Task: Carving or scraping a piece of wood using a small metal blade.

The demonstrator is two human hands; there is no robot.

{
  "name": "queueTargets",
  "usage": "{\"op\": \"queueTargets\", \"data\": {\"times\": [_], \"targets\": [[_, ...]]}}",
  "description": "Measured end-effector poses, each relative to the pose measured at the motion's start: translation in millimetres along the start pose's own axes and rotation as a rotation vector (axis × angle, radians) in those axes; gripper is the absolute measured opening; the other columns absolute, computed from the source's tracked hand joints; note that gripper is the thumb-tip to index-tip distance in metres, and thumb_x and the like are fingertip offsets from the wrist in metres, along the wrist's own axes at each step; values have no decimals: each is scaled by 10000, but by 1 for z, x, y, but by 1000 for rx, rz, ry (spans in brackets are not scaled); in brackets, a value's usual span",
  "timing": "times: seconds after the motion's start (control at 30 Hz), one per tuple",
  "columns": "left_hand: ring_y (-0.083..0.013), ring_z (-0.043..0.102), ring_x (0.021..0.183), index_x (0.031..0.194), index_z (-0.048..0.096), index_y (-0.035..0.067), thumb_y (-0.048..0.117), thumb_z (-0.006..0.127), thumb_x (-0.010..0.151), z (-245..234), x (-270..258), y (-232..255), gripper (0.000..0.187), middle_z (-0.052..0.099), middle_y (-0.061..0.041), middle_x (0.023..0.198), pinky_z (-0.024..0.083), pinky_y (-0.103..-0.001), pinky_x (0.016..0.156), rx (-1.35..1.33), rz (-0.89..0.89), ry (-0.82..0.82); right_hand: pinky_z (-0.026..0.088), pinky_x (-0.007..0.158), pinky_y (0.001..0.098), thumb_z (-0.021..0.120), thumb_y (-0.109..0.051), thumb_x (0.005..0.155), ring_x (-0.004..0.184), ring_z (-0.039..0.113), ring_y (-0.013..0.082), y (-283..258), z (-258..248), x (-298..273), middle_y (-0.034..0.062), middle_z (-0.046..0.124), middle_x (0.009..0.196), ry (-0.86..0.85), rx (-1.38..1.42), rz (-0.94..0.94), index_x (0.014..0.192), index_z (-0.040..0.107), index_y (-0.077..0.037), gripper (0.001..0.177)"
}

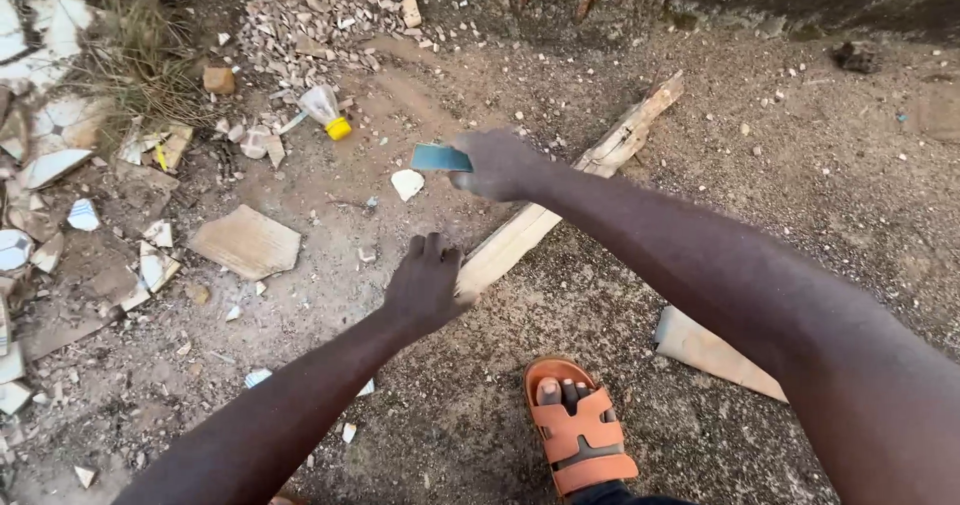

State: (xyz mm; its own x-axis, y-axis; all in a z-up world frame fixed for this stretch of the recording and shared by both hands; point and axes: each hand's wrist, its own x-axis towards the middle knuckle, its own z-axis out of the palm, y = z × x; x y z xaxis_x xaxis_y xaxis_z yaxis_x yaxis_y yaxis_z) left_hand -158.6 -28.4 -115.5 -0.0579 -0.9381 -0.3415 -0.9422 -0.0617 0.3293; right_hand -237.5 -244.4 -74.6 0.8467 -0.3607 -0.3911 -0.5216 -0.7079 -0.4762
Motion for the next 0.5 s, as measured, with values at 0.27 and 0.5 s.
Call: {"op": "queueTargets", "data": {"times": [0.27,0.5], "targets": [[-220,744,668,1200,652,15,337,697,898,-81,-6,-58,444,776,-171,938,602,-338,590,-778,-288,78,582,811,439,639,-236,1009,898,701,291,-18,-2,8,209,684,1118,527,234,-248,1596,209,-20,759],[-210,702,570,1059,726,-82,302,668,958,-235,-71,-124,402,746,-205,816,602,-313,498,-1150,-359,392,536,883,392,500,-324,1188,937,708,169,-52,-57,51,131,698,1250,835,387,-308,1653,317,-164,525]]}}
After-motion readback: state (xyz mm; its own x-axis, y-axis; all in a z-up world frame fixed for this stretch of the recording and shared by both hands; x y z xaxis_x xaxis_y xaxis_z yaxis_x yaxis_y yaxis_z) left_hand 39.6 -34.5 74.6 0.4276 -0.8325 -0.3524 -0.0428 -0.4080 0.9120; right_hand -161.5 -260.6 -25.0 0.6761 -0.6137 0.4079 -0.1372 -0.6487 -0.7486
